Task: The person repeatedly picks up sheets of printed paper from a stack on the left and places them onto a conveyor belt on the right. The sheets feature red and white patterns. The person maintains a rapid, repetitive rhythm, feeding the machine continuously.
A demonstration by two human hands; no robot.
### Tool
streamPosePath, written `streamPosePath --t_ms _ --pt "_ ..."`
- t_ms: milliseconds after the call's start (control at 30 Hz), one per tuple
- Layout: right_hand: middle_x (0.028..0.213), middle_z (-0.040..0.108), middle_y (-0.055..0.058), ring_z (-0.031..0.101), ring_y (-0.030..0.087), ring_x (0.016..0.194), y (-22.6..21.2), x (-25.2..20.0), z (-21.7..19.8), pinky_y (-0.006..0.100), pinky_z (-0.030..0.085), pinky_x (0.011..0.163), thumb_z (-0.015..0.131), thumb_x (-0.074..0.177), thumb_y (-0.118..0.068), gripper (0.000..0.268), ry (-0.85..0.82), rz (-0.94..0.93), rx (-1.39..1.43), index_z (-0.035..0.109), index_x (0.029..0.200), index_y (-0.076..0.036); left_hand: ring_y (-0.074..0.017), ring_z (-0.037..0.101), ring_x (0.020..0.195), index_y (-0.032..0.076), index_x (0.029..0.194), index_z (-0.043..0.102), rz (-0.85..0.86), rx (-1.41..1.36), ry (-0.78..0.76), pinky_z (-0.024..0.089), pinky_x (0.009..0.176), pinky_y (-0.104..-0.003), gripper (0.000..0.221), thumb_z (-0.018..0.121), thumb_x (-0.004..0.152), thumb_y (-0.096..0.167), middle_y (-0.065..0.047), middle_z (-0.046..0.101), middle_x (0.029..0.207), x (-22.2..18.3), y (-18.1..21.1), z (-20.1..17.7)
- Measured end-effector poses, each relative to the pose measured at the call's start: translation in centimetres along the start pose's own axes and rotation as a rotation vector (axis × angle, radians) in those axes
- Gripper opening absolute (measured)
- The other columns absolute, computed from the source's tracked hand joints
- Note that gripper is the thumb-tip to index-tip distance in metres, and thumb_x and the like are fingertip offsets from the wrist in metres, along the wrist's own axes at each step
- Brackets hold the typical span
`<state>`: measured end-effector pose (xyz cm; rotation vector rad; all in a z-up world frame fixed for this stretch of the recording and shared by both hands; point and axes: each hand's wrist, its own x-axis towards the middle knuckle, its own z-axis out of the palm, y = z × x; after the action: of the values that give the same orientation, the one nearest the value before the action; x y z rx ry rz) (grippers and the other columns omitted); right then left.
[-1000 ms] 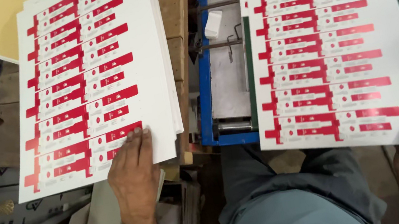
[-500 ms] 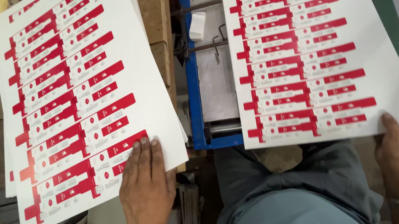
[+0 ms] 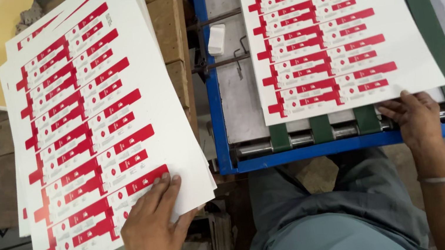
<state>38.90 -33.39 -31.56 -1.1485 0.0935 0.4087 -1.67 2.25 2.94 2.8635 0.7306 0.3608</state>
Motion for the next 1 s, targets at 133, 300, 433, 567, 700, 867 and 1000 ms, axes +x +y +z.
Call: streamPosePath --t_ms 133,300,433,567,700,867,1000 --pt "0.125 0.064 0.024 0.07 0.037 0.109 -0.4 -3.0 0.6 0.046 0.06 0.09 0.052 0.11 -0.012 0.037 -0.001 0.081 -0.068 0.047 0.14 0.007 -0.0312 0.069 0.117 0.006 0.13 0.069 0.027 -0.177 0.021 0.055 0.094 -0.04 0.051 0.073 0.079 0.01 -0.015 0.07 0.13 -0.5 -2.5 -1.2" --pt "0.129 0.062 0.026 0.067 0.036 0.111 -2.4 -7.6 5.7 0.047 0.058 0.095 0.053 0.107 -0.016 0.044 -0.178 0.138 -0.093 0.049 0.143 0.009 -0.0259 0.073 0.108 0.001 0.134 0.065 -0.177 -0.318 0.493 0.057 0.093 -0.038 0.026 0.058 0.109 0.009 -0.014 0.072 0.124 -2.3 -2.4 -1.2" --pt "0.133 0.064 0.023 0.067 0.035 0.117 -5.1 -12.7 13.8 0.048 0.058 0.096 0.057 0.1 -0.022 0.051 -0.52 0.161 -0.078 0.052 0.143 0.006 -0.0382 0.062 0.126 -0.003 0.131 0.063 0.104 -0.126 0.427 0.047 0.11 -0.051 0.041 0.05 0.093 0.008 -0.019 0.066 0.131 0.3 2.0 3.1" --pt "0.135 0.062 0.021 0.062 0.031 0.126 -5.1 -17.2 19.2 0.05 0.059 0.103 0.065 0.1 -0.022 0.056 -1.097 0.223 0.221 0.049 0.148 0.002 -0.0362 0.051 0.133 -0.002 0.129 0.064 0.335 0.131 0.024 0.034 0.115 -0.061 0.049 0.067 0.087 0.023 -0.018 0.062 0.135 2.0 10.9 8.1" --pt "0.126 0.068 0.018 0.067 0.03 0.113 -5.1 -17.4 20.9 0.048 0.059 0.089 0.062 0.093 -0.015 0.047 -0.52 0.463 0.18 0.054 0.137 0.0 -0.0371 0.052 0.135 -0.001 0.133 0.061 0.395 -0.101 -0.001 0.031 0.119 -0.063 0.054 0.07 0.093 0.034 -0.019 0.06 0.139 1.0 12.7 6.8" --pt "0.125 0.068 0.016 0.067 0.026 0.114 -5.6 -11.1 15.6 0.035 0.058 0.094 0.06 0.1 -0.007 0.039 -0.082 0.188 0.06 0.056 0.134 0.009 -0.0385 0.052 0.133 0.001 0.134 0.06 0.28 -0.102 0.142 0.034 0.117 -0.06 0.054 0.072 0.093 0.033 -0.02 0.058 0.141 -1.1 7.8 3.7" --pt "0.129 0.065 0.015 0.068 0.025 0.114 -6.2 -6.4 9.4 0.036 0.06 0.097 0.059 0.099 0.003 0.038 0.056 -0.035 0.04 0.052 0.136 0.01 -0.0363 0.055 0.131 -0.001 0.132 0.061 0.101 0.126 0.142 0.039 0.113 -0.054 0.054 0.074 0.085 0.023 -0.019 0.062 0.136 -1.0 4.3 2.7"
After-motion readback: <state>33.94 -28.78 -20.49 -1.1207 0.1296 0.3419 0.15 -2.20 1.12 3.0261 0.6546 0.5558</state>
